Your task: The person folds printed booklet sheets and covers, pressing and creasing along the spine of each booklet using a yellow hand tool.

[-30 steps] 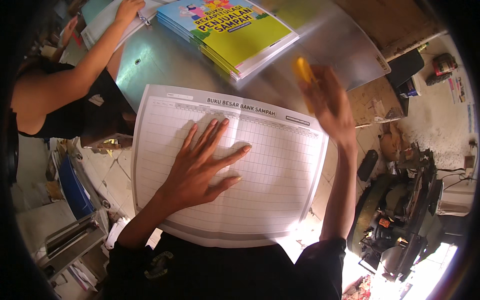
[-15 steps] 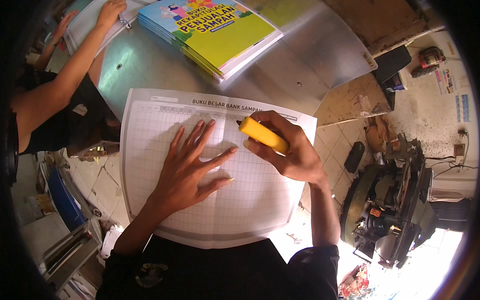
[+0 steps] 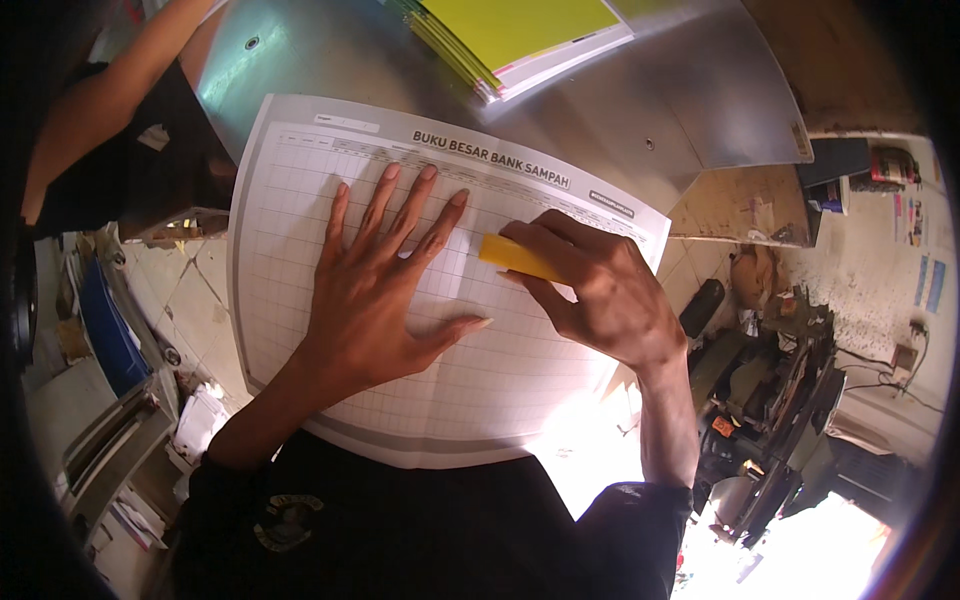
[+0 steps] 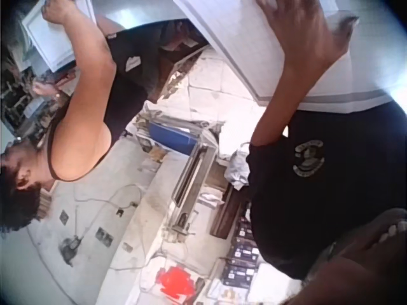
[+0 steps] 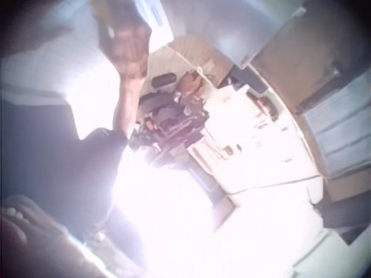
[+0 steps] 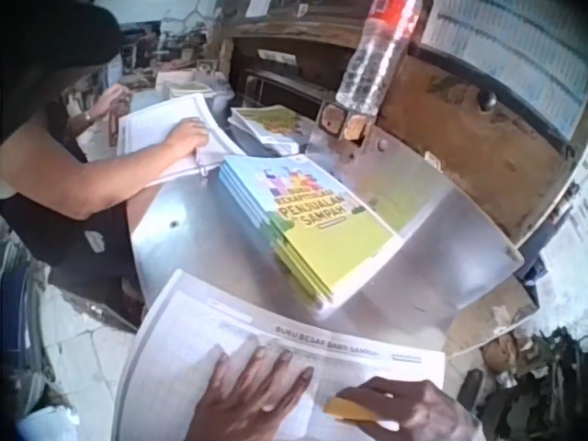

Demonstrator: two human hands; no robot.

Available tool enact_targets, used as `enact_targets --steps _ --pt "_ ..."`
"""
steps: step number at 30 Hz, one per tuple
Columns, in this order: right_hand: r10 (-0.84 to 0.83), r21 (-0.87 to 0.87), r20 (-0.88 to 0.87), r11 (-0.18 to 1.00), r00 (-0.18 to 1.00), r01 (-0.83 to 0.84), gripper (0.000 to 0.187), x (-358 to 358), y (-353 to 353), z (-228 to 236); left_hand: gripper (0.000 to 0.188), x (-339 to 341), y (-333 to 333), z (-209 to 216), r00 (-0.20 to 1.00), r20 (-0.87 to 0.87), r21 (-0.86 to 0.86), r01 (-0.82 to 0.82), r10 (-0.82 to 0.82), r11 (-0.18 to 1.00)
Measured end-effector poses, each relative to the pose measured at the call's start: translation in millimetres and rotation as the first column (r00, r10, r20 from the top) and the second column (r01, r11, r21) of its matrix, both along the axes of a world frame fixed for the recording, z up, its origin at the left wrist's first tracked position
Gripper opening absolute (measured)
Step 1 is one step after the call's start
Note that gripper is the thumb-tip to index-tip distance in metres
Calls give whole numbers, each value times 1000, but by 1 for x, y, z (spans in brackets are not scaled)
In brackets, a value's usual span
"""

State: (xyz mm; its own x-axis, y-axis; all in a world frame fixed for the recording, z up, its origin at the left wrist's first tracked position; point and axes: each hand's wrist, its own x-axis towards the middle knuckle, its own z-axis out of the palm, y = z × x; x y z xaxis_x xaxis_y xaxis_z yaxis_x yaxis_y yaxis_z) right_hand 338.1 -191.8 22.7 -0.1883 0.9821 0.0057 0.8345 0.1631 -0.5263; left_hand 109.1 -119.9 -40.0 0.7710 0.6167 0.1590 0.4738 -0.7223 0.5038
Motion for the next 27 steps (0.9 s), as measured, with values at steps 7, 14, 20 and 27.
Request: enact_targets --steps 7,14,20,27 --pt "32 35 -20 999 999 -31 37 -2 7 -6 90 -1 -2 -8 998 59 -61 -27 30 998" --pt "45 5 37 999 998 -45 33 -8 18 1 90 -1 -2 -14 999 44 -52 -23 25 998" --pt "91 -65 144 994 985 -83 30 -17 28 13 92 -1 -4 -16 999 49 -80 -3 7 997" --pt "60 -62 95 997 994 -54 32 -15 22 3 93 -1 -4 -16 998 56 -103 12 -6 995"
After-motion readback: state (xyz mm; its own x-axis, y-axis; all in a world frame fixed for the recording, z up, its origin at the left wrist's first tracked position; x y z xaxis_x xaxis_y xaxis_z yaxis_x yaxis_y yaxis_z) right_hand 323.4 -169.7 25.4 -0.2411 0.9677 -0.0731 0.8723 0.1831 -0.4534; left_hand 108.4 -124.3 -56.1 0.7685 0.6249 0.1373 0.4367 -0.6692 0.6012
